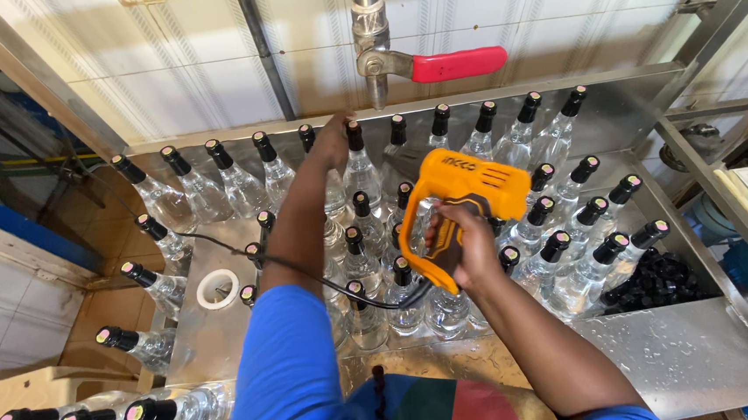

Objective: The person uses a yellow heat gun to apply heat to the caps of numerous clear glass bottles arranged on a stainless steel table. After heating the caps, the person uses their hands to adjust and tighten the caps on the bottles.

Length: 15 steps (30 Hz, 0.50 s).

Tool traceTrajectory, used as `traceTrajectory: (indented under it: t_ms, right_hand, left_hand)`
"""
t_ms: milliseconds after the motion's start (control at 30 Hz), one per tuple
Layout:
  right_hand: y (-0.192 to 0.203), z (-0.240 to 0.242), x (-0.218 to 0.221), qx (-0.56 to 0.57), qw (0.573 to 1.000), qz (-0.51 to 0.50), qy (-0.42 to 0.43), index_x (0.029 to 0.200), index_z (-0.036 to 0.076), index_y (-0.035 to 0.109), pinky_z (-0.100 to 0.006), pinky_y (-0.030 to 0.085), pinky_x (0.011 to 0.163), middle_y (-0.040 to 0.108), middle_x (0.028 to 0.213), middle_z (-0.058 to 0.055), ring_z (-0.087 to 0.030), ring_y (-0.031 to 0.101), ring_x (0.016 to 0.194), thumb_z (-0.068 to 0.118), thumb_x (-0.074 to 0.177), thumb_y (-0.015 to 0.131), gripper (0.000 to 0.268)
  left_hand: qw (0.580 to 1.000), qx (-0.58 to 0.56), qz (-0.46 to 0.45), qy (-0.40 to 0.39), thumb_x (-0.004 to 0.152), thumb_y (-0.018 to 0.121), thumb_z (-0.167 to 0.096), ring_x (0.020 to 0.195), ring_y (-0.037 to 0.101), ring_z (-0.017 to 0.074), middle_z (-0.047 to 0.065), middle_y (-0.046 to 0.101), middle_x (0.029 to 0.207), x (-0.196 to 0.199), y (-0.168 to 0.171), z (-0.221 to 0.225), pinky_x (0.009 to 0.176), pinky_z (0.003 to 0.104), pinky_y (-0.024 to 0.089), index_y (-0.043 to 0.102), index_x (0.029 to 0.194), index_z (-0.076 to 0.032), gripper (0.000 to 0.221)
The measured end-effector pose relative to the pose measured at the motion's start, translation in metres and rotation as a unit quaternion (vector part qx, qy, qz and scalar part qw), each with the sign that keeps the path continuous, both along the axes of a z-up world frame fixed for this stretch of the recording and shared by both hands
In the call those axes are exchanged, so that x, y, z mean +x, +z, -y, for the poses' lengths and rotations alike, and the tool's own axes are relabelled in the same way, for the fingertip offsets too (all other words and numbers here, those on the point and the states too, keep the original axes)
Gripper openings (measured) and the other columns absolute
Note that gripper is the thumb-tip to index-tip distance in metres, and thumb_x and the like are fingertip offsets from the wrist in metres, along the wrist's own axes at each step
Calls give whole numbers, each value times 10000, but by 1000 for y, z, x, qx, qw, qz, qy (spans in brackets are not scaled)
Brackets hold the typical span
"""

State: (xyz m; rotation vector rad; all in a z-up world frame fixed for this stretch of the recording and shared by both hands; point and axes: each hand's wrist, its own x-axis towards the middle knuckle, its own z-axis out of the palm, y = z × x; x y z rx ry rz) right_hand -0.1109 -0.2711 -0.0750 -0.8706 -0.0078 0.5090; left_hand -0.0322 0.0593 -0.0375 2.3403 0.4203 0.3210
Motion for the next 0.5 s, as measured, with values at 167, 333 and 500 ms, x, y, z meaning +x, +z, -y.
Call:
traceTrajectory:
  t_ms: [167,333,500]
  right_hand:
    - [15,-34,10,14,1000,-15,5,1062,11,709,-397,668,593,699,785,-125,-280,775,653,148,995,732,154]
    - [26,-42,0,18,1000,-1,21,1159,8,705,-425,692,612,687,818,-152,-296,775,673,130,995,705,204]
    - [1,-57,-9,11,998,-22,57,1194,-40,732,-483,704,598,698,797,-185,-335,779,658,84,949,762,276]
  left_hand:
    - [918,190,348,-11,1159,285,-245,1259,624,503,274,692,1268,-27,21,-24,1141,566,455,701,1373,-57,504]
    - [945,220,-122,210,1045,635,-678,1071,808,386,212,816,1096,-30,22,-37,971,544,639,795,1157,-52,656]
    - [980,146,-89,101,967,853,-445,1287,727,389,146,761,1305,-33,17,-47,1122,541,591,691,1384,-194,513]
